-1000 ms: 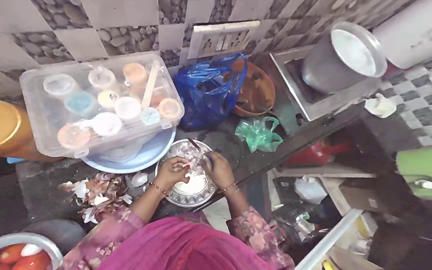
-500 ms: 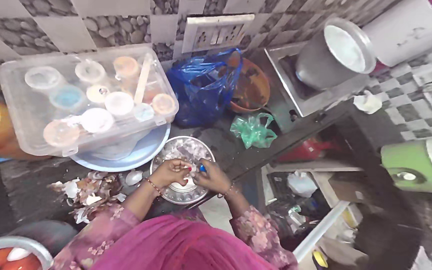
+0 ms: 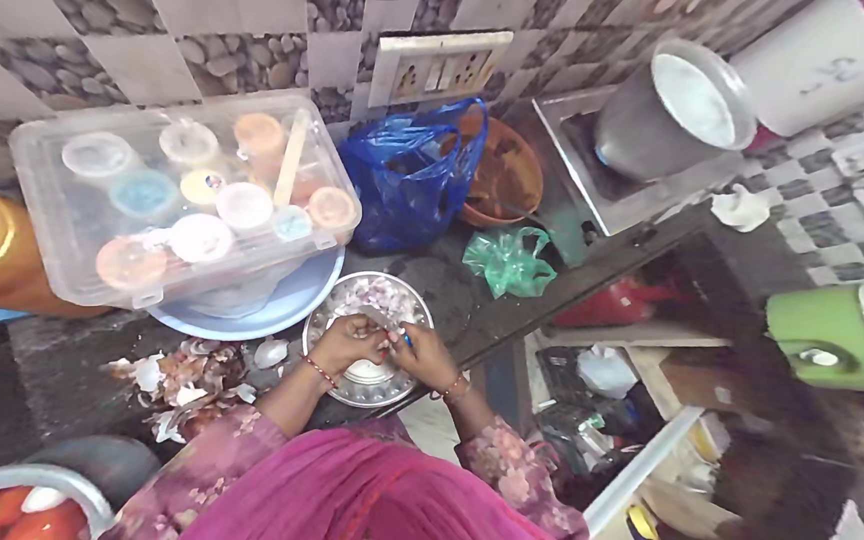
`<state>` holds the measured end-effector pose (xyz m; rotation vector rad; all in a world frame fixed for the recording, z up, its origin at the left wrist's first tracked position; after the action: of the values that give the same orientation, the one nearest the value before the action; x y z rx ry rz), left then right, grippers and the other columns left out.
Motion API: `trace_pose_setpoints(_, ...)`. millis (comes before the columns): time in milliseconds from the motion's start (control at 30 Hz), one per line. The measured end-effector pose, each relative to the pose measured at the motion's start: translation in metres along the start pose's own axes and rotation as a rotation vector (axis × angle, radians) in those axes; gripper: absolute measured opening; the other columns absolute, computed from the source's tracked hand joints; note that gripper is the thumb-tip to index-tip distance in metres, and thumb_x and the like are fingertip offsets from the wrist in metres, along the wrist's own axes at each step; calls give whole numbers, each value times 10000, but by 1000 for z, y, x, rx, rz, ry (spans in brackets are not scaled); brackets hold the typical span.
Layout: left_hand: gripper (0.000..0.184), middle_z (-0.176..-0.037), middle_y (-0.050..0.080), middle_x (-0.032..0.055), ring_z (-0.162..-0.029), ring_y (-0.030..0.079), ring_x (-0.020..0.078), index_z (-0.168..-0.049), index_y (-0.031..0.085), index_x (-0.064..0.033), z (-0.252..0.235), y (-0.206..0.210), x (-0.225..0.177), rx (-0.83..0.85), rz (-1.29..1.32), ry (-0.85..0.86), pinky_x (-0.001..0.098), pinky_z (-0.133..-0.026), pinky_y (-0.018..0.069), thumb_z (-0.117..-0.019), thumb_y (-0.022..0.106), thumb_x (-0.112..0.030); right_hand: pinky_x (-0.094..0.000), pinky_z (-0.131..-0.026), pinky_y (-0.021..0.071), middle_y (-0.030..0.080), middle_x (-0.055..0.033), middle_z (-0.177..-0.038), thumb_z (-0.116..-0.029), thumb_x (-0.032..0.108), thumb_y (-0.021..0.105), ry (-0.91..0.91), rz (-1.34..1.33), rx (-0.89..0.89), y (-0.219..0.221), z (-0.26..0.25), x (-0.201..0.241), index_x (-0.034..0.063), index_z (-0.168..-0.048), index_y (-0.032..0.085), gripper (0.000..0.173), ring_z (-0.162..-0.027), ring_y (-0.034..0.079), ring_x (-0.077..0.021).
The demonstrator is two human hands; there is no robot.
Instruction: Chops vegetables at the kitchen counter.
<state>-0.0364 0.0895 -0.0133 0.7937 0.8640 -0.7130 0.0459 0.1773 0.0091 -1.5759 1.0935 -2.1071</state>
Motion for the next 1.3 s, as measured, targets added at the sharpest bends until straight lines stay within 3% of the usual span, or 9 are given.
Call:
trace_pose_setpoints(133, 184, -864, 687, -7, -747, 646, 36, -1011, 664, 10, 1, 2, 1, 18, 33, 9, 208, -701, 556, -849, 650, 95, -409, -633, 508, 603, -115, -688, -1023, 299, 505, 21, -33, -58, -5, 2, -6, -61, -925, 668, 408, -636, 596, -211)
trace_pose_setpoints(233, 310, -964, 688, 30, -812, 648, 43, -1167, 652, 54, 0, -1, 4, 29, -14, -4, 213, -754, 552, -858, 653, 83, -379, -613, 493, 586, -102, -676, -994, 302, 561, -8, -49, -74, -7, 0, -4, -56, -902, 649, 380, -620, 574, -186)
trace_pose_setpoints(367, 314, -922, 668, 18, -778, 642, 48, -1080, 646, 22, -2, -9, 4, -49, -53, 3, 220, -718, 560, -787, 694, 125, -376, -624, 503, 590, -96, -679, -1036, 299, 497, -40, -61, -30, -7, -5, 2, -51, -914, 652, 402, -627, 583, -177)
trace_pose_setpoints(433, 359, -938, 662, 32, -786, 639, 61, -1110, 647, 22, -4, -14, 2, -77, -88, 28, 233, -725, 557, -767, 701, 114, -347, -626, 488, 577, -74, -683, -1033, 270, 487, -22, -105, -15, -8, -6, 4, -54, -937, 658, 378, -626, 558, -141)
trace_pose_setpoints(667, 334, -912, 672, 27, -741, 641, 56, -1066, 645, 14, -4, -9, 3, 7, -75, -23, 226, -692, 561, -760, 705, 132, -355, -624, 486, 580, -76, -716, -944, 361, 652, 21, -71, 86, -3, -13, -3, -46, -987, 629, 410, -635, 543, -155)
trace_pose_setpoints(867, 284, -895, 687, 9, -758, 643, 43, -1072, 655, 20, -6, -6, 4, 53, -44, -46, 211, -711, 553, -814, 662, 137, -350, -620, 488, 581, -90, -707, -986, 317, 593, -44, -62, 117, 2, -18, 1, -61, -987, 622, 379, -631, 553, -162)
trace_pose_setpoints(1067, 214, -783, 653, -34, -694, 624, 32, -914, 615, -31, -10, -7, 4, 21, -16, -36, 207, -667, 545, -803, 658, 147, -422, -626, 505, 600, -109, -682, -1025, 333, 509, -36, -48, 63, 8, -19, -1, -50, -931, 658, 421, -637, 601, -215)
trace_pose_setpoints(1200, 206, -794, 667, -17, -694, 633, 44, -942, 630, -13, -13, -9, 7, -23, 44, -14, 216, -665, 551, -806, 642, 142, -428, -658, 517, 628, -115, -717, -1039, 334, 487, 10, -54, 34, 9, -19, -6, -43, -954, 678, 431, -673, 621, -216)
trace_pose_setpoints(1300, 239, -895, 671, 23, -731, 632, 58, -1091, 637, 37, -15, -15, 12, -80, 72, -17, 223, -684, 552, -868, 626, 122, -373, -655, 508, 611, -75, -718, -1030, 301, 506, 48, -123, 3, 5, -17, -10, -37, -955, 671, 383, -665, 594, -156)
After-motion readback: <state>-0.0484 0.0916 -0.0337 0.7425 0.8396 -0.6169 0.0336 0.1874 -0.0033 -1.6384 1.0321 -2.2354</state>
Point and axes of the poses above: each hand's wrist, its own z-axis away from the middle knuckle, its own y-axis out of the palm, x = y × z, the point moved 10 cm from there along -z, towards the middle knuckle
